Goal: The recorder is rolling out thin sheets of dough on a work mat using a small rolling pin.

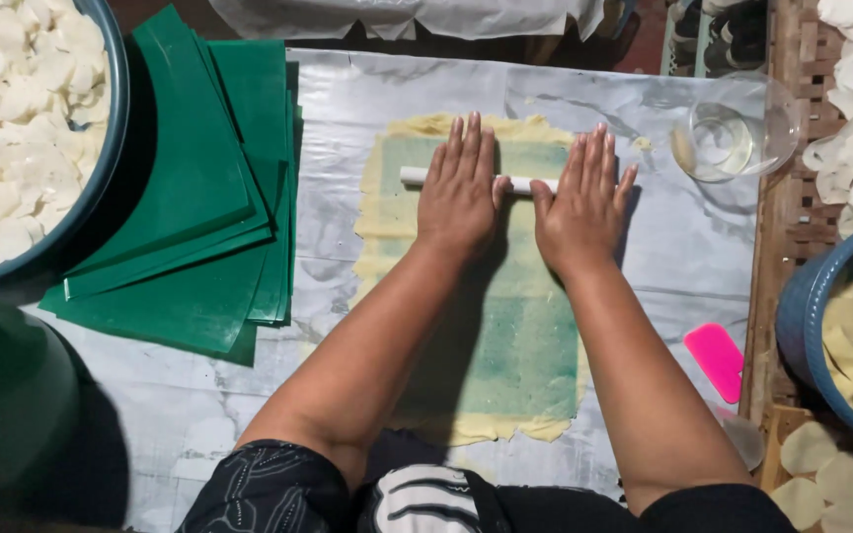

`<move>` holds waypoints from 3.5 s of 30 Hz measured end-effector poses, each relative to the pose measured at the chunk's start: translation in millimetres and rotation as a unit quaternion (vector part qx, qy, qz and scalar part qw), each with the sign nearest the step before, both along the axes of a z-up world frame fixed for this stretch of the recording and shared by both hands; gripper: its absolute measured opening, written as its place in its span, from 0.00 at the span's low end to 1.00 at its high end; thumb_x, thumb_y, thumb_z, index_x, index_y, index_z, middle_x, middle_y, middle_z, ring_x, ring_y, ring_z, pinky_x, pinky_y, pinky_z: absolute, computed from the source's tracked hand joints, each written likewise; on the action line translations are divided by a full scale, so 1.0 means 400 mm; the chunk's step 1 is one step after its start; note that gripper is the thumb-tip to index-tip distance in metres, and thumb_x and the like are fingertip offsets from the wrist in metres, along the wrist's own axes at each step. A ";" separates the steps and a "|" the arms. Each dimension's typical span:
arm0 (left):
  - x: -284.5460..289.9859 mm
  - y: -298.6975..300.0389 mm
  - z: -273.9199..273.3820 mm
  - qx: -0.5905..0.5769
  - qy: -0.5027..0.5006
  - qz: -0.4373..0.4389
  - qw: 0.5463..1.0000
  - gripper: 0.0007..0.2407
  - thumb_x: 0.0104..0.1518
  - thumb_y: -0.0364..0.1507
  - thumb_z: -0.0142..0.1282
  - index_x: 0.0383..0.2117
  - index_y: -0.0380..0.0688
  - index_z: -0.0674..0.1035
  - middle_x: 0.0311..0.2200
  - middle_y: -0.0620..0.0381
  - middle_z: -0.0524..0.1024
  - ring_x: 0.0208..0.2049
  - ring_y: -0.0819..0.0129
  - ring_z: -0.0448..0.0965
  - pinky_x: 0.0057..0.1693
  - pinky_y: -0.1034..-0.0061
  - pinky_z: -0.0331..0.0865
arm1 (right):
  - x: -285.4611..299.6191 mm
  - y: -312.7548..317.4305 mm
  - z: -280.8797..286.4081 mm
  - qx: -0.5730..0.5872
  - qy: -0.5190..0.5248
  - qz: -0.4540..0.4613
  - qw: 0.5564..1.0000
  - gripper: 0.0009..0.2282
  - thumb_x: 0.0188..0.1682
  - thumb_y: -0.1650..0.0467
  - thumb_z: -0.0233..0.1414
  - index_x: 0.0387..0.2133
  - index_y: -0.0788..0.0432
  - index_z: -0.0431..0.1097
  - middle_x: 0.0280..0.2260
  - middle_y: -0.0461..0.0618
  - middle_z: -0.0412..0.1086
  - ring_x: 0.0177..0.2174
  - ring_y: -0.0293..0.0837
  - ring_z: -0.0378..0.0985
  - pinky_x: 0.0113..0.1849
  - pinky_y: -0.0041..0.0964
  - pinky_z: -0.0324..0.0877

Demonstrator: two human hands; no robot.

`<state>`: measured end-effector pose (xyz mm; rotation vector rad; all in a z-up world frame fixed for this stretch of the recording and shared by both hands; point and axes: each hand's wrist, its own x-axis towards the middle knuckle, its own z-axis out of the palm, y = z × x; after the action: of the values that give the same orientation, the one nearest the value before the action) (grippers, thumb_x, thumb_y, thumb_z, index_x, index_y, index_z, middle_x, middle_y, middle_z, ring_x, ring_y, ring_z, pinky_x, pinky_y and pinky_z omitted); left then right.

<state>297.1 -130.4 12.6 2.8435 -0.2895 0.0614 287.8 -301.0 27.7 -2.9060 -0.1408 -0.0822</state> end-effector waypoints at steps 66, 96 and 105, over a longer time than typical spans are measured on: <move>-0.062 0.321 0.043 -0.026 0.027 0.118 0.992 0.27 0.70 0.34 0.37 0.74 0.39 0.48 0.75 0.41 0.37 0.76 0.46 0.35 0.76 0.49 0.30 | -0.144 0.138 0.059 0.027 -0.118 0.185 0.975 0.23 0.57 0.62 0.48 0.64 0.58 0.61 0.61 0.63 0.56 0.56 0.61 0.62 0.51 0.59 0.59; -0.103 0.295 0.053 0.048 0.063 0.162 0.984 0.29 0.70 0.42 0.31 0.75 0.44 0.47 0.75 0.50 0.30 0.76 0.56 0.28 0.74 0.47 0.24 | -0.118 0.189 0.102 -0.066 0.116 0.047 0.990 0.32 0.58 0.51 0.27 0.74 0.47 0.35 0.73 0.53 0.19 0.71 0.52 0.20 0.63 0.71 0.21; -0.365 0.289 0.070 0.025 0.067 0.124 0.990 0.27 0.70 0.40 0.28 0.74 0.43 0.51 0.76 0.48 0.37 0.77 0.52 0.33 0.75 0.48 0.25 | -0.378 0.131 0.007 -0.015 0.004 0.125 0.992 0.33 0.59 0.55 0.40 0.71 0.65 0.43 0.72 0.69 0.39 0.70 0.63 0.41 0.64 0.64 0.42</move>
<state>150.9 -14.7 40.7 2.9001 0.0936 -0.0862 136.5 -248.6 30.4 -2.8901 -0.5049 -0.0250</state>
